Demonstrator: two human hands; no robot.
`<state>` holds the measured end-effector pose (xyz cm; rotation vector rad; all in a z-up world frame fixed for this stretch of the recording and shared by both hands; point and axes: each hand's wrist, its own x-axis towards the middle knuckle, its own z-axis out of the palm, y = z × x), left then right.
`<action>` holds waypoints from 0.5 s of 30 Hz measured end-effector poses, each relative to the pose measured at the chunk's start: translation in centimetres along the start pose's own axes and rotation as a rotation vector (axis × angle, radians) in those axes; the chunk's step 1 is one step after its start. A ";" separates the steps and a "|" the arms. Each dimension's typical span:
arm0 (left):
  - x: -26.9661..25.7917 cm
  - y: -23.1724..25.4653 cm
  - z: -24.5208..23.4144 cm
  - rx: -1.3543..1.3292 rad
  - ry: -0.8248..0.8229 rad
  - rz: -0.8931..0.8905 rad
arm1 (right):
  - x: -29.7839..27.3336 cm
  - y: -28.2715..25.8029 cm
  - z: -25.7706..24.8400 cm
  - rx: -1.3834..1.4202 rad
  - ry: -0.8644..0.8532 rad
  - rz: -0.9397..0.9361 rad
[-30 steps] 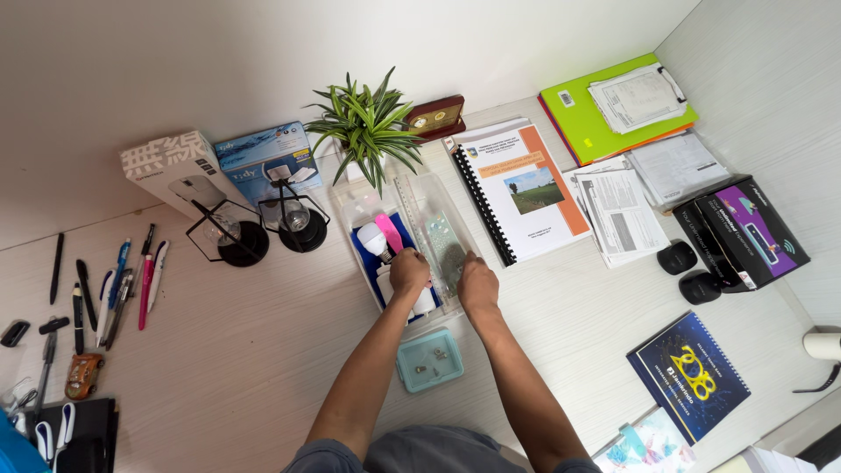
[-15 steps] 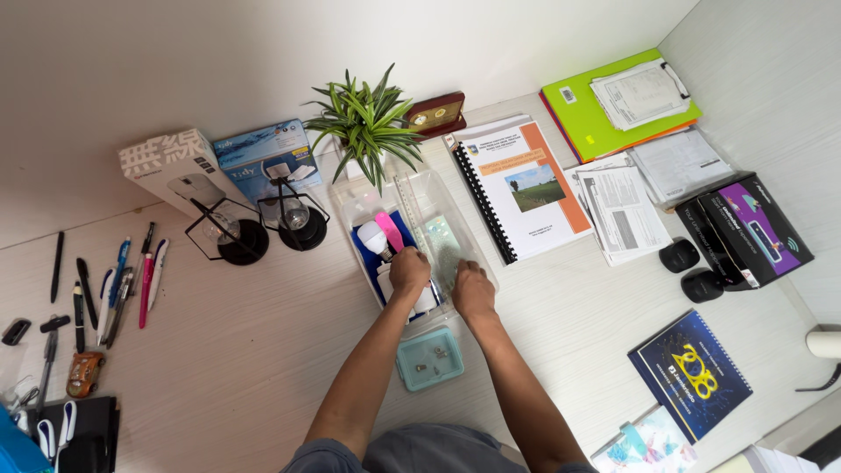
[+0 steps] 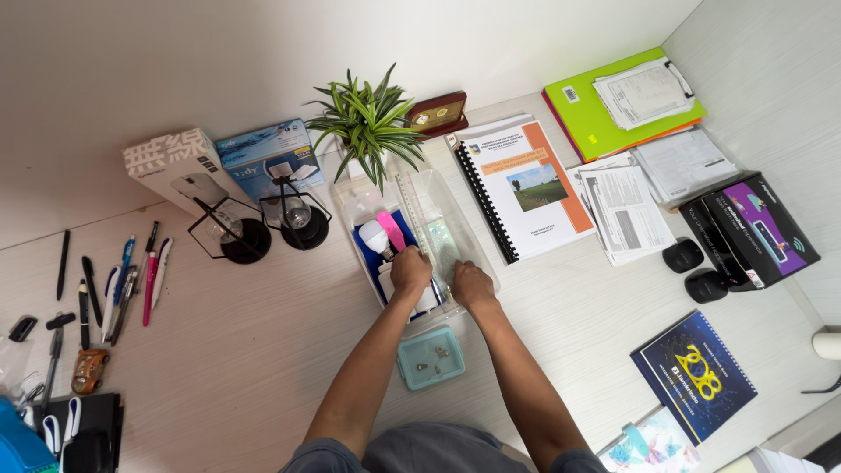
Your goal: The person organizes a cluttered desk by arranging various items. They place a blue box and a white box on the wall, then position two black geometric candle holders. They place a pink highlighter into a clear organizer, arrange a sticker sheet, and stack two staplers. Finally, they open a small black box and handle a black wallet and a pen.
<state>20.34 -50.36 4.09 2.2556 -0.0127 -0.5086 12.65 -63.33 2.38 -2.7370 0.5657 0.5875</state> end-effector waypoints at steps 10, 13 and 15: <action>-0.7 -1.7 1.4 0.065 0.117 0.113 | -6.0 -1.9 -3.2 0.334 0.429 -0.182; -1.8 -1.8 1.0 0.013 0.172 0.150 | -7.6 -2.8 -3.8 0.360 0.426 -0.226; -2.7 -2.1 0.2 -0.039 0.187 0.155 | -8.6 -3.6 -4.1 0.395 0.442 -0.283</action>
